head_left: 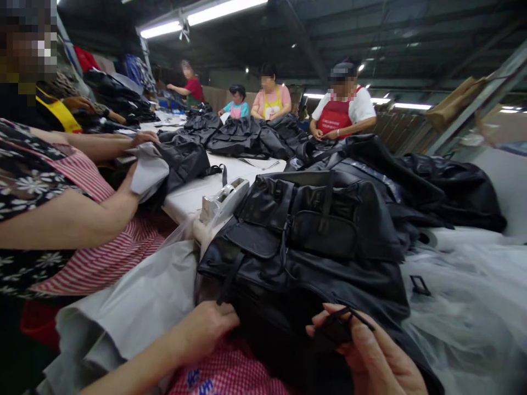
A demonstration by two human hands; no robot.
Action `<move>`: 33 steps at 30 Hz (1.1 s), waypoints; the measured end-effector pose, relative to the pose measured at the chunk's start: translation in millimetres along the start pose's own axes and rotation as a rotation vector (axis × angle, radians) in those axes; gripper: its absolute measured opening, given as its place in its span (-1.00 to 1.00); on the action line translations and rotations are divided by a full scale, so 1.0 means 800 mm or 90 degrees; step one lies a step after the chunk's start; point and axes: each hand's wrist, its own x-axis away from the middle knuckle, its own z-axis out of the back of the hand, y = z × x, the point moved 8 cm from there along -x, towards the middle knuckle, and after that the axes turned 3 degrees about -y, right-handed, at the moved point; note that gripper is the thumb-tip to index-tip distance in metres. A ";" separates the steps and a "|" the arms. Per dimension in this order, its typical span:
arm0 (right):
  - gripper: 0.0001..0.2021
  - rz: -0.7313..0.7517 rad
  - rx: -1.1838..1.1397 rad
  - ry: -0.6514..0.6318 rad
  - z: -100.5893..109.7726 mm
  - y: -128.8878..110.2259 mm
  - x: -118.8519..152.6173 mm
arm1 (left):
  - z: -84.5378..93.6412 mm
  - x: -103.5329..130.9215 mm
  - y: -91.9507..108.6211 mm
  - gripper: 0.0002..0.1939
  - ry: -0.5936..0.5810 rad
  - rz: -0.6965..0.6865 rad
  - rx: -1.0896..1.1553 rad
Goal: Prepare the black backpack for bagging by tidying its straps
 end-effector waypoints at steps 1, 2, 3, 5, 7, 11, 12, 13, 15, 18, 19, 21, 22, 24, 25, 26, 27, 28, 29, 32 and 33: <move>-0.71 -0.008 0.016 -0.006 0.001 0.001 -0.001 | -0.014 0.006 -0.005 -0.91 0.003 -0.020 -0.032; -0.69 -0.016 0.034 -0.015 0.000 0.002 -0.002 | -0.025 0.010 -0.005 -0.92 0.012 -0.046 -0.054; -0.68 -0.019 0.046 -0.021 -0.002 0.001 -0.003 | -0.032 0.014 -0.002 -0.92 0.028 -0.073 -0.066; -0.68 -0.020 0.047 -0.030 -0.007 -0.002 -0.006 | -0.036 0.019 0.010 -0.87 0.086 -0.126 -0.095; -0.70 -0.021 0.019 -0.031 -0.012 -0.009 -0.010 | -0.032 0.024 0.019 -0.78 0.152 -0.173 -0.138; -0.70 -0.035 -0.050 -0.022 -0.018 -0.023 -0.027 | -0.047 0.014 -0.009 -0.48 0.072 -0.141 -0.094; -0.70 -0.030 -0.057 -0.013 -0.018 -0.027 -0.033 | -0.053 0.006 -0.021 -0.42 0.033 -0.116 -0.032; -0.70 -0.023 -0.059 -0.003 -0.017 -0.030 -0.040 | -0.059 -0.004 -0.032 -0.37 0.002 -0.095 0.035; -0.68 -0.005 -0.045 0.005 -0.014 -0.035 -0.056 | -0.063 -0.025 -0.046 -0.40 -0.019 -0.090 0.148; -0.64 0.008 0.007 -0.024 -0.011 -0.040 -0.083 | -0.059 -0.052 -0.051 -0.52 -0.021 -0.138 0.205; -0.63 0.009 0.035 -0.041 -0.011 -0.040 -0.092 | -0.056 -0.057 -0.051 -0.54 -0.023 -0.150 0.212; -0.59 0.013 0.102 -0.069 -0.011 -0.040 -0.111 | -0.049 -0.060 -0.053 -0.54 -0.026 -0.160 0.215; -0.57 0.020 0.138 -0.074 -0.011 -0.040 -0.120 | -0.045 -0.059 -0.054 -0.55 -0.026 -0.158 0.212; -0.53 0.054 0.207 -0.066 -0.012 -0.042 -0.142 | -0.035 -0.057 -0.054 -0.60 -0.020 -0.142 0.199; -0.53 0.084 0.242 -0.053 -0.013 -0.044 -0.154 | -0.029 -0.057 -0.053 -0.61 -0.016 -0.132 0.191; -0.52 0.116 0.278 -0.039 -0.014 -0.046 -0.167 | -0.021 -0.057 -0.051 -0.62 -0.009 -0.121 0.184; -0.53 0.146 0.312 -0.026 -0.014 -0.049 -0.181 | -0.009 -0.059 -0.049 -0.62 0.003 -0.113 0.179; -0.53 0.172 0.341 -0.011 -0.014 -0.051 -0.196 | 0.006 -0.061 -0.046 -0.63 0.018 -0.107 0.173; -0.54 0.192 0.365 0.004 -0.012 -0.054 -0.213 | 0.025 -0.064 -0.044 -0.65 0.040 -0.102 0.171; -0.58 0.222 0.403 0.048 -0.002 -0.064 -0.269 | 0.097 -0.079 -0.047 -0.75 0.105 -0.087 0.232; -0.58 0.230 0.413 0.062 0.002 -0.069 -0.288 | 0.121 -0.086 -0.051 -0.78 0.114 -0.089 0.272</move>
